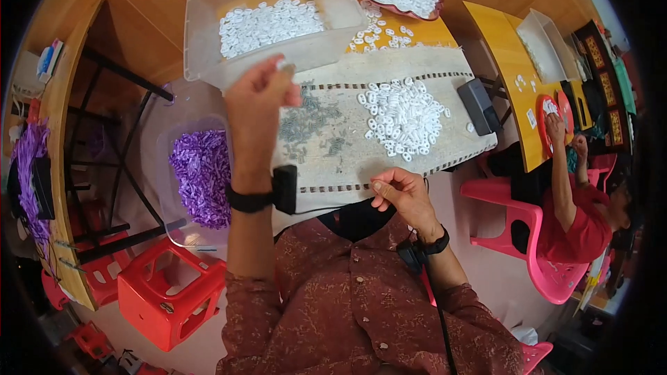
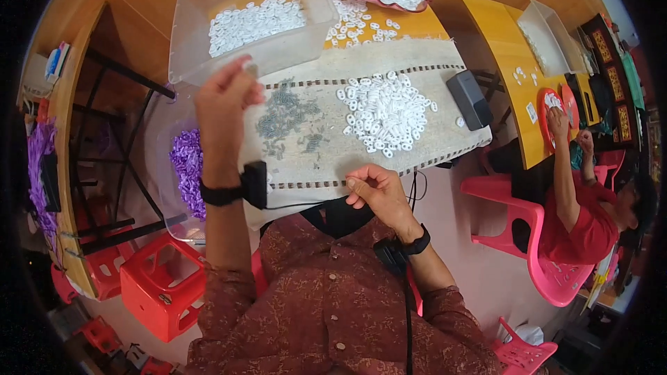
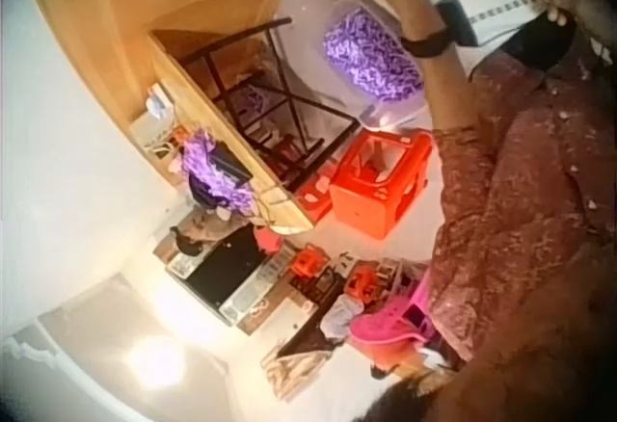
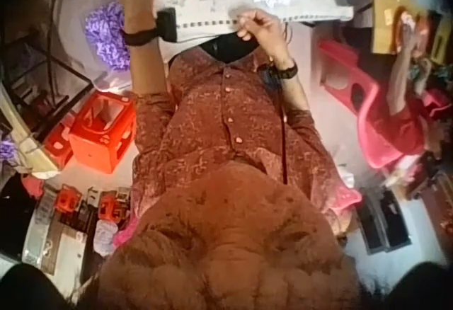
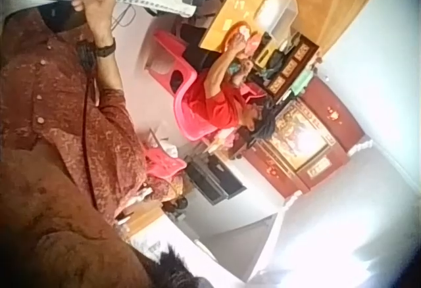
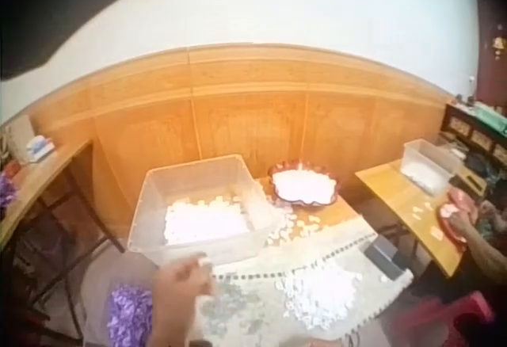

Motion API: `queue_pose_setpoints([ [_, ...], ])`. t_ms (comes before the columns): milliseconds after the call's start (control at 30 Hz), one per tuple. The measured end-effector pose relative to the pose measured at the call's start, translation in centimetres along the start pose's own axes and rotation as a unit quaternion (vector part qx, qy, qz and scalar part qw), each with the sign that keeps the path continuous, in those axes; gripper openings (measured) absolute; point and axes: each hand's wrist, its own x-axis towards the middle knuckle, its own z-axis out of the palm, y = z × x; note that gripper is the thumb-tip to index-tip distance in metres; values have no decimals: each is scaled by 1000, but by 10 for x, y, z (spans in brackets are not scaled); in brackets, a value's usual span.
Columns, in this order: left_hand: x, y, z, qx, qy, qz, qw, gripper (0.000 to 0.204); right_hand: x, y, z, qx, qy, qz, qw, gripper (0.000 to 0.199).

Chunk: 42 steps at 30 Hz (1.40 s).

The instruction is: The person picks up a white plastic piece and a metal pin by hand, inserts the pin into the piece, and places the assembled unit onto the table.

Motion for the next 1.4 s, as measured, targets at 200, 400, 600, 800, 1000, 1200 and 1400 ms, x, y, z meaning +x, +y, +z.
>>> queue_pose_setpoints([
  [200, 44, 18, 4, 1, 70, 56, 996, 56, -3, 0, -7, -104, 59, -28, 992, 9],
  [400, -3, -6, 3, 29, 35, 28, 999, 35, 9, -2, -19, -262, 159, -143, 941, 8],
  [600, -72, -41, 3, 38, 1, -46, 998, 22, 33, -10, -11, -383, 160, -277, 867, 10],
  [800, -116, -85, -2, 36, -69, -153, 985, 17, 58, -14, 6, -484, 163, -316, 799, 21],
  [1000, -129, -90, -14, 65, -63, -156, 984, 17, 64, -21, 12, -602, 135, -263, 742, 23],
  [1200, -132, -88, -15, 97, -81, -162, 979, 17, 68, -18, 11, -585, 148, -293, 741, 17],
  [1400, -128, -90, -16, 105, -78, -153, 980, 17, 56, -13, 9, -289, 121, -212, 926, 7],
])
